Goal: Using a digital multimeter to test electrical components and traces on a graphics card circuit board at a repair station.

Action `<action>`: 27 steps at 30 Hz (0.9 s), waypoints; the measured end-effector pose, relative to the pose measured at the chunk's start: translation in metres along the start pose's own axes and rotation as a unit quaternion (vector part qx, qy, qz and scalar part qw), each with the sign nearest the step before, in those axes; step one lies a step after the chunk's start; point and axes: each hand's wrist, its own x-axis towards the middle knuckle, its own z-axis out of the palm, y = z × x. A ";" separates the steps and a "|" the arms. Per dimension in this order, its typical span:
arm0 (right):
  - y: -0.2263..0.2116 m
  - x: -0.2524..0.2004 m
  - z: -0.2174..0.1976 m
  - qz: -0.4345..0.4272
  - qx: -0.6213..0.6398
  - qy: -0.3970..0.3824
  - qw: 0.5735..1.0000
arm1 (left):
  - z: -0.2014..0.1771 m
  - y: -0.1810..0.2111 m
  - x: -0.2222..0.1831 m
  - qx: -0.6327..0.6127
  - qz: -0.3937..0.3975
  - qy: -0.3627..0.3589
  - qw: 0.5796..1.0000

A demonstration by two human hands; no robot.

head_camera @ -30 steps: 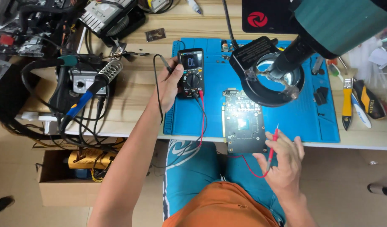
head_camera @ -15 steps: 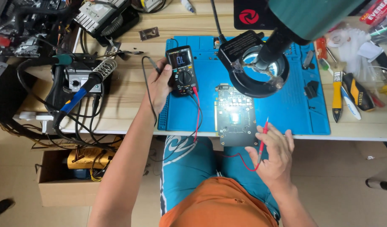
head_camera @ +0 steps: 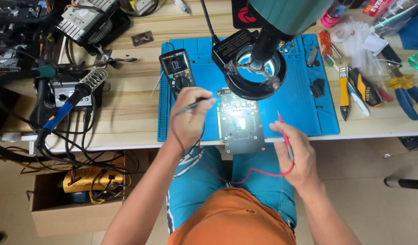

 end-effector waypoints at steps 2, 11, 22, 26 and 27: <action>-0.005 0.019 -0.007 0.075 0.056 -0.025 0.995 | 0.019 0.009 0.009 0.086 -0.031 -0.057 0.994; 0.076 0.103 0.039 0.189 0.276 0.017 0.942 | 0.036 -0.010 0.005 0.077 -0.141 -0.033 0.986; 0.039 0.106 0.043 0.192 0.186 -0.005 0.964 | 0.039 -0.001 0.004 0.118 -0.169 -0.054 0.977; 0.003 0.118 0.035 0.173 0.190 0.004 0.966 | 0.037 -0.002 0.001 0.137 -0.173 -0.019 0.975; 0.006 0.115 0.035 0.174 0.189 0.003 0.966 | 0.037 -0.001 0.000 0.136 -0.175 -0.018 0.975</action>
